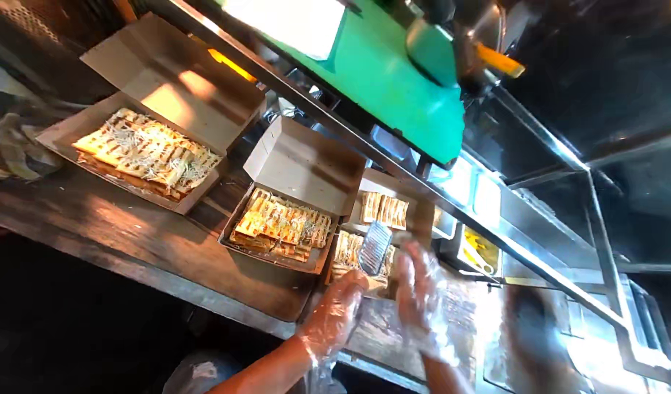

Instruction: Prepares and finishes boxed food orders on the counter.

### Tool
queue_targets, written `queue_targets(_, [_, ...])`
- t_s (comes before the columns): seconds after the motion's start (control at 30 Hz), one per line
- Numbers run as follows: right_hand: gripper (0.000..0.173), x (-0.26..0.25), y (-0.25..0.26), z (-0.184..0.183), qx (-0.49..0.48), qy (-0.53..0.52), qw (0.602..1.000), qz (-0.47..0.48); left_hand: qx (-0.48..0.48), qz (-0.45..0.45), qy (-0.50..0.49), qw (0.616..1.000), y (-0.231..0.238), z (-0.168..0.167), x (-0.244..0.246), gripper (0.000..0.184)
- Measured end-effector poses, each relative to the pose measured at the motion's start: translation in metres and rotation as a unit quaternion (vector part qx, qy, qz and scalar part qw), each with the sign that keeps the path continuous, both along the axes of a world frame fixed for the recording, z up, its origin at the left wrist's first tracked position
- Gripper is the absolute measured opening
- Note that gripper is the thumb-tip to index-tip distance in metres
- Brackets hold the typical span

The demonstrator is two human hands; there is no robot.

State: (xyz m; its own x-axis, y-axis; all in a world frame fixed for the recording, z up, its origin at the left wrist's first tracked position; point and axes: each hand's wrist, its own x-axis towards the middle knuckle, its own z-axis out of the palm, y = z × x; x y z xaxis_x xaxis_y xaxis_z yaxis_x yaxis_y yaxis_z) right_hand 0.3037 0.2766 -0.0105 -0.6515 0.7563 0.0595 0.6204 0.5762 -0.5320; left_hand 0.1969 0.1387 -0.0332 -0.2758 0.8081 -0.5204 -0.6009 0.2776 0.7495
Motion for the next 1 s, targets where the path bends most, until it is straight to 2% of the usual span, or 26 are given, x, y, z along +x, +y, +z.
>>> queue_targets(0.03, [0.043,-0.007,0.025,0.005,0.019,-0.048,0.998,0.041,0.011,0.023,0.006,1.0,-0.006,0.002,-0.008,0.028])
queue_targets(0.07, [0.047,-0.018,0.049,0.006,0.02,-0.109,0.99,0.083,0.021,0.047,0.008,0.999,-0.013,0.004,-0.014,0.028])
queue_targets(0.17, [0.089,-0.069,0.095,-0.009,-0.016,-0.289,0.937,0.196,0.026,0.088,-0.001,0.996,-0.025,0.009,-0.029,0.028])
queue_targets(0.2, [0.095,-0.083,0.102,-0.016,-0.018,-0.31,0.924,0.225,0.026,0.094,-0.004,0.995,-0.027,0.01,-0.032,0.028])
queue_targets(0.23, [0.095,-0.092,0.104,-0.02,-0.014,-0.33,0.911,0.246,0.022,0.099,-0.004,0.995,-0.03,0.012,-0.032,0.027])
queue_targets(0.3, [0.083,-0.093,0.094,-0.018,-0.005,-0.353,0.896,0.268,0.021,0.108,0.0,0.994,-0.037,0.013,-0.03,0.025])
queue_targets(0.37, [0.069,-0.072,0.067,-0.009,-0.021,-0.33,0.901,0.282,0.028,0.111,0.005,0.993,-0.045,0.012,-0.025,0.024])
queue_targets(0.47, [0.068,-0.042,0.035,-0.009,-0.072,-0.324,0.901,0.281,0.029,0.102,0.044,0.993,-0.049,0.006,-0.017,0.023])
queue_targets(0.53, [0.065,-0.018,0.026,-0.006,-0.109,-0.265,0.931,0.226,0.012,0.083,0.117,0.99,-0.045,0.0,-0.008,0.028])
queue_targets(0.6, [0.045,0.008,0.002,-0.008,-0.169,-0.071,0.978,0.104,-0.003,0.041,0.211,0.977,-0.034,-0.002,-0.001,0.037])
queue_targets(0.63, [0.04,0.017,-0.02,-0.012,-0.239,0.064,0.968,0.031,-0.011,0.006,0.253,0.967,-0.027,0.0,0.004,0.041])
queue_targets(0.67, [0.037,0.021,-0.042,-0.016,-0.296,0.176,0.938,-0.028,-0.016,-0.029,0.281,0.959,-0.019,0.004,0.01,0.045])
queue_targets(0.73, [0.026,0.021,-0.069,-0.022,-0.278,0.274,0.911,-0.129,-0.026,-0.08,0.283,0.955,-0.005,0.012,0.024,0.05])
queue_targets(0.8, [0.016,0.011,-0.063,-0.024,-0.181,0.258,0.917,-0.247,-0.048,-0.129,0.271,0.953,0.0,0.02,0.025,0.052])
queue_targets(0.87, [0.01,-0.006,-0.046,-0.026,-0.103,0.158,0.941,-0.279,-0.066,-0.193,0.268,0.941,-0.002,0.022,0.015,0.045])
queue_targets(0.93, [0.025,-0.026,-0.032,-0.033,-0.114,0.001,0.96,-0.254,-0.066,-0.236,0.276,0.929,-0.005,0.022,0.01,0.038])
queue_targets(1.0, [0.037,-0.04,-0.016,-0.049,-0.119,-0.059,0.961,-0.244,-0.076,-0.268,0.285,0.917,-0.002,0.022,0.001,0.037])
